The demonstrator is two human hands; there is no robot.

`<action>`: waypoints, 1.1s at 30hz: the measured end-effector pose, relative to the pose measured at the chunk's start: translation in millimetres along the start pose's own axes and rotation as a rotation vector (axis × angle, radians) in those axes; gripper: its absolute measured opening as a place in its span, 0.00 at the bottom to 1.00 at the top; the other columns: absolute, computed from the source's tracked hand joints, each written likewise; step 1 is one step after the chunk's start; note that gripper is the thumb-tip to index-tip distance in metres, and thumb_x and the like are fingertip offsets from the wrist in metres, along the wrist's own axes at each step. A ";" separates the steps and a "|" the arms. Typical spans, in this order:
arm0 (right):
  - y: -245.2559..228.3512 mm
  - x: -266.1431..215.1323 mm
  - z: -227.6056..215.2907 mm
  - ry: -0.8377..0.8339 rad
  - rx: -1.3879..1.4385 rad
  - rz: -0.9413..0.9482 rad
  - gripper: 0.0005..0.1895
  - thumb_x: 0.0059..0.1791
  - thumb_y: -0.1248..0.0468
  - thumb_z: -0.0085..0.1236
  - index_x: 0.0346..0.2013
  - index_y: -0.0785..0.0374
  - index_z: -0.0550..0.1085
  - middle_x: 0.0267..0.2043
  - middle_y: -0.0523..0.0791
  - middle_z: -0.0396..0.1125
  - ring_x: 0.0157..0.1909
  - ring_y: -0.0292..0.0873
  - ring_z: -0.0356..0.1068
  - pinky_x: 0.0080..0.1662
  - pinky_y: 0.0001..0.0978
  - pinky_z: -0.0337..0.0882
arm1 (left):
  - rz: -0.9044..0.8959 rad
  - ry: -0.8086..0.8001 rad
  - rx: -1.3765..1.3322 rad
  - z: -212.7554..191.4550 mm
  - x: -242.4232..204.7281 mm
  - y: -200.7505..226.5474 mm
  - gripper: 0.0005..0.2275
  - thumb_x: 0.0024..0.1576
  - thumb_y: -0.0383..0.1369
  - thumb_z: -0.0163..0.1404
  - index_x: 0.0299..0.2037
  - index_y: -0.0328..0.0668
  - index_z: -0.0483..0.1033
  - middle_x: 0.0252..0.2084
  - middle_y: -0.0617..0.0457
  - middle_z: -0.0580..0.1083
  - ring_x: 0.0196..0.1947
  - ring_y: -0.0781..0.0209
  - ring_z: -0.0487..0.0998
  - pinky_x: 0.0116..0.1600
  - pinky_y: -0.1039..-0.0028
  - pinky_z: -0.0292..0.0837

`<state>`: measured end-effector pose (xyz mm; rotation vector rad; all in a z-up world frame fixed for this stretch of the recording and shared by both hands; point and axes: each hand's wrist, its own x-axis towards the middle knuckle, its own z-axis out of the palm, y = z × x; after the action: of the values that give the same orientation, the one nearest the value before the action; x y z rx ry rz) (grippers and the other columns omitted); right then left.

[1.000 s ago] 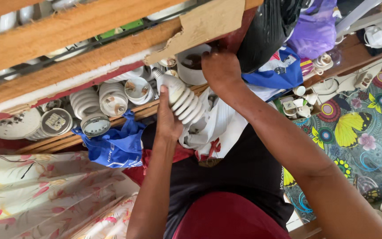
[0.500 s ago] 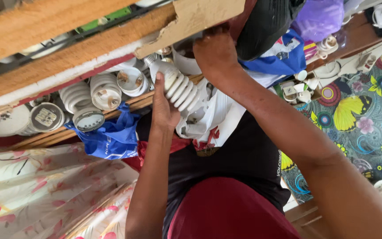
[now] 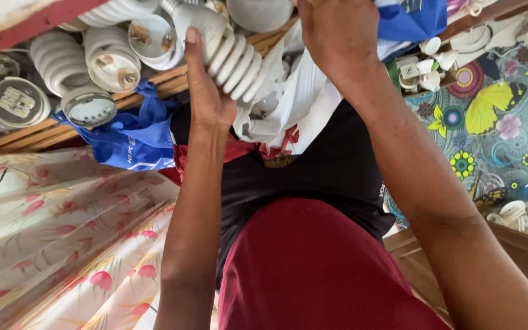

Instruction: The person cleans a spiral CFL light bulb using a red cloth and a small brush. They wipe the bulb's surface and base, then use the brush to clean the spiral grooves. The person handles the bulb carefully, rotating it to access different areas.

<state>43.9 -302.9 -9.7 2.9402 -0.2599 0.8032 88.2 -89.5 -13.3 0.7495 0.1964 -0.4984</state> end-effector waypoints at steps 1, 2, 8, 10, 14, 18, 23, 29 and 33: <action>-3.9 -6.9 -9.8 -0.007 0.000 0.004 0.12 0.56 0.51 0.54 0.34 0.51 0.78 0.27 0.45 0.71 0.26 0.58 0.70 0.22 0.50 0.66 | -0.007 0.003 0.001 2.7 -5.4 -0.4 0.29 0.41 0.55 0.57 0.43 0.39 0.76 0.37 0.47 0.78 0.40 0.51 0.80 0.47 0.57 0.80; -5.7 -9.0 -20.0 0.005 0.213 -0.011 0.08 0.55 0.60 0.50 0.35 0.55 0.76 0.26 0.46 0.70 0.25 0.59 0.69 0.23 0.50 0.63 | -0.034 0.032 -0.005 8.9 -7.5 0.8 0.28 0.38 0.54 0.59 0.41 0.38 0.76 0.35 0.47 0.77 0.37 0.51 0.80 0.45 0.55 0.80; -40.1 -42.3 -88.8 -0.021 0.724 0.034 0.10 0.56 0.73 0.47 0.50 0.68 0.74 0.37 0.49 0.74 0.25 0.37 0.62 0.27 0.28 0.62 | 0.055 0.108 -0.033 13.8 -5.2 -9.9 0.24 0.43 0.48 0.59 0.42 0.36 0.76 0.38 0.45 0.78 0.40 0.50 0.80 0.46 0.56 0.80; -53.2 -61.7 -104.6 -0.012 0.768 0.069 0.12 0.59 0.70 0.44 0.54 0.66 0.73 0.37 0.48 0.74 0.17 0.32 0.49 0.19 0.26 0.48 | 0.098 0.133 -0.013 12.7 -4.0 -13.2 0.22 0.46 0.45 0.58 0.43 0.35 0.77 0.40 0.45 0.79 0.43 0.51 0.80 0.49 0.56 0.80; -66.8 -85.5 -90.7 -0.050 0.657 0.048 0.23 0.50 0.75 0.44 0.57 0.58 0.74 0.32 0.44 0.68 0.34 0.50 0.65 0.37 0.43 0.64 | 0.101 0.240 0.002 25.7 -11.7 -17.3 0.20 0.47 0.48 0.55 0.36 0.36 0.75 0.30 0.52 0.74 0.32 0.58 0.77 0.39 0.67 0.76; -55.2 -83.2 -51.7 0.099 0.688 0.139 0.09 0.51 0.68 0.48 0.27 0.62 0.73 0.24 0.51 0.65 0.32 0.57 0.70 0.38 0.45 0.69 | -0.039 0.401 0.184 59.3 -6.6 -6.9 0.50 0.36 0.59 0.58 0.66 0.37 0.54 0.61 0.35 0.60 0.49 0.46 0.73 0.61 0.51 0.69; -64.2 -94.2 -59.0 0.110 0.541 0.177 0.06 0.50 0.66 0.53 0.36 0.53 0.78 0.27 0.43 0.67 0.31 0.47 0.70 0.36 0.38 0.71 | 0.044 0.377 0.027 29.0 3.6 -31.1 0.22 0.51 0.48 0.57 0.42 0.34 0.73 0.31 0.43 0.73 0.24 0.54 0.74 0.29 0.62 0.75; -68.6 -81.0 -74.7 0.174 0.629 0.191 0.15 0.46 0.70 0.56 0.43 0.51 0.81 0.31 0.42 0.71 0.36 0.46 0.74 0.38 0.35 0.73 | -0.059 0.463 -0.009 40.0 8.8 -18.2 0.30 0.48 0.52 0.59 0.54 0.37 0.70 0.45 0.41 0.75 0.42 0.48 0.80 0.46 0.53 0.80; -85.1 -91.3 -87.9 0.163 0.519 0.097 0.18 0.48 0.70 0.53 0.49 0.50 0.79 0.38 0.38 0.73 0.38 0.39 0.72 0.38 0.31 0.71 | 0.077 0.392 -0.064 33.0 1.5 -17.4 0.15 0.52 0.48 0.55 0.35 0.46 0.74 0.26 0.56 0.74 0.26 0.62 0.76 0.30 0.66 0.73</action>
<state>-61.4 -195.6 16.2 3.3206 -0.2093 1.2909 80.6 -123.8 -0.5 0.7839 0.5440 -0.2668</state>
